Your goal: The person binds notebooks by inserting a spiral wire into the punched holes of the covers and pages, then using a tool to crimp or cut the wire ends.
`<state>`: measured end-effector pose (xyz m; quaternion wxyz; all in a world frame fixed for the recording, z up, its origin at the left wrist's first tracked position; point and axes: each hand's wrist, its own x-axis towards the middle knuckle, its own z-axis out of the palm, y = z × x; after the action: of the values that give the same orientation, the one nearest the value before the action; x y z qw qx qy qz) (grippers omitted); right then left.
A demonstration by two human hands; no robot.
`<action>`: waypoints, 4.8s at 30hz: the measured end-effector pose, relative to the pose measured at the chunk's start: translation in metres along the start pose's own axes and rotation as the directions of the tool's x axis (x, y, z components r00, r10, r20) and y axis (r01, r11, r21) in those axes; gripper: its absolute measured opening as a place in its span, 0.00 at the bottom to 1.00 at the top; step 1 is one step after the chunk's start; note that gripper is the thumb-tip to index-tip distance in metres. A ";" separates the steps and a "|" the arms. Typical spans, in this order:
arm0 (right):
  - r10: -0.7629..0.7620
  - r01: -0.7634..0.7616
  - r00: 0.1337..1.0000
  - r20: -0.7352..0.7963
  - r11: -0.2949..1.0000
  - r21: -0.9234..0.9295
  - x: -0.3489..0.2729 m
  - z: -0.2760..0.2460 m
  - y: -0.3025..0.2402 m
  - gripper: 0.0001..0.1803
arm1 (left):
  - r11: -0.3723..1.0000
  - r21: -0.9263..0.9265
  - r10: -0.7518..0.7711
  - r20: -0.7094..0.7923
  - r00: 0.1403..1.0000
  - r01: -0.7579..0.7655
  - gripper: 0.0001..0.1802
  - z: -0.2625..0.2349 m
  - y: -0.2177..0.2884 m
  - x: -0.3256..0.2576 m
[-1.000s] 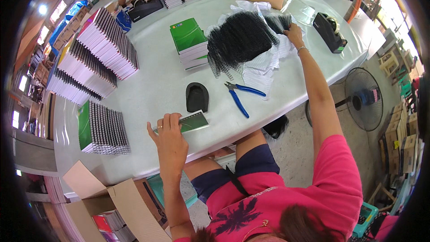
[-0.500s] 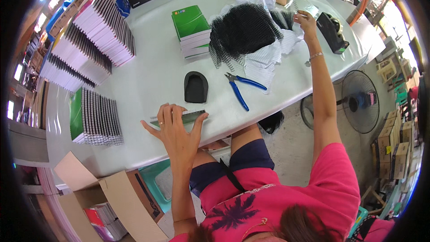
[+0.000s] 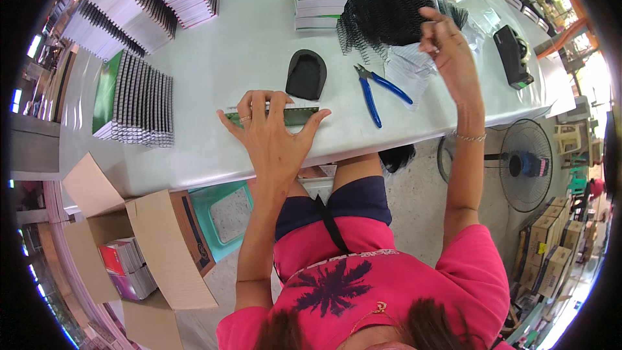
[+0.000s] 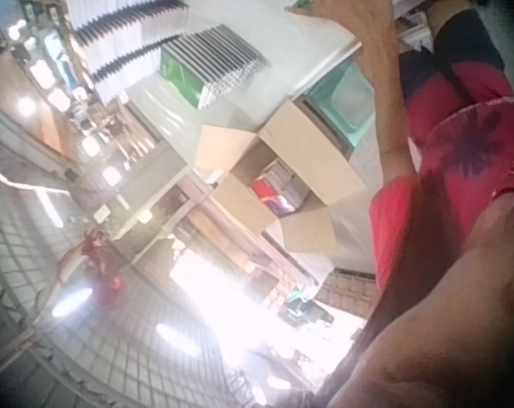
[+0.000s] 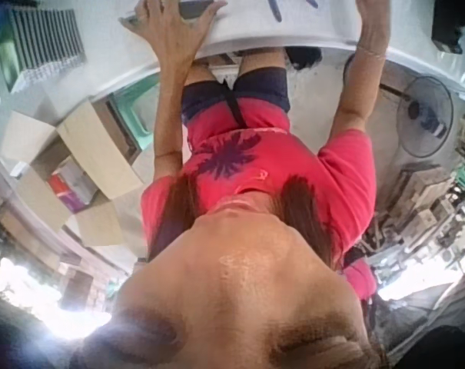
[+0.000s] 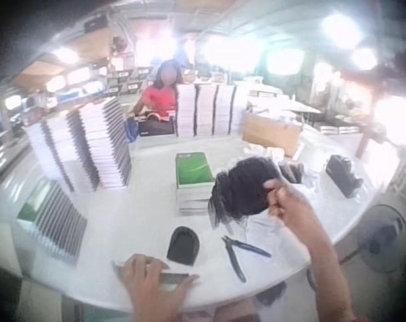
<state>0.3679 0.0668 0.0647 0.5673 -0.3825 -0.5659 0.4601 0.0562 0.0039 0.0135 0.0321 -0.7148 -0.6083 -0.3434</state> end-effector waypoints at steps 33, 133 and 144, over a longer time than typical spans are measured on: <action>-0.019 0.171 0.963 0.271 0.816 -0.552 -0.053 0.122 0.026 0.13 | 0.999 0.049 -0.019 0.007 1.000 0.018 0.23 0.007 0.001 -0.001; -0.306 0.382 0.921 0.240 0.592 -0.710 -0.043 0.161 0.039 0.10 | 0.861 -0.487 -0.173 -0.009 0.985 0.147 0.26 0.005 -0.031 -0.016; -0.328 0.431 0.897 0.298 0.488 -0.759 -0.042 0.160 0.042 0.10 | 0.825 -0.530 -0.205 0.042 0.978 0.196 0.28 0.003 -0.025 -0.016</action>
<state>0.2083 0.0246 0.0226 0.3834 -0.4368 -0.8130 0.0351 0.0349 -0.0024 -0.0065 -0.1980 -0.6250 -0.5610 -0.5055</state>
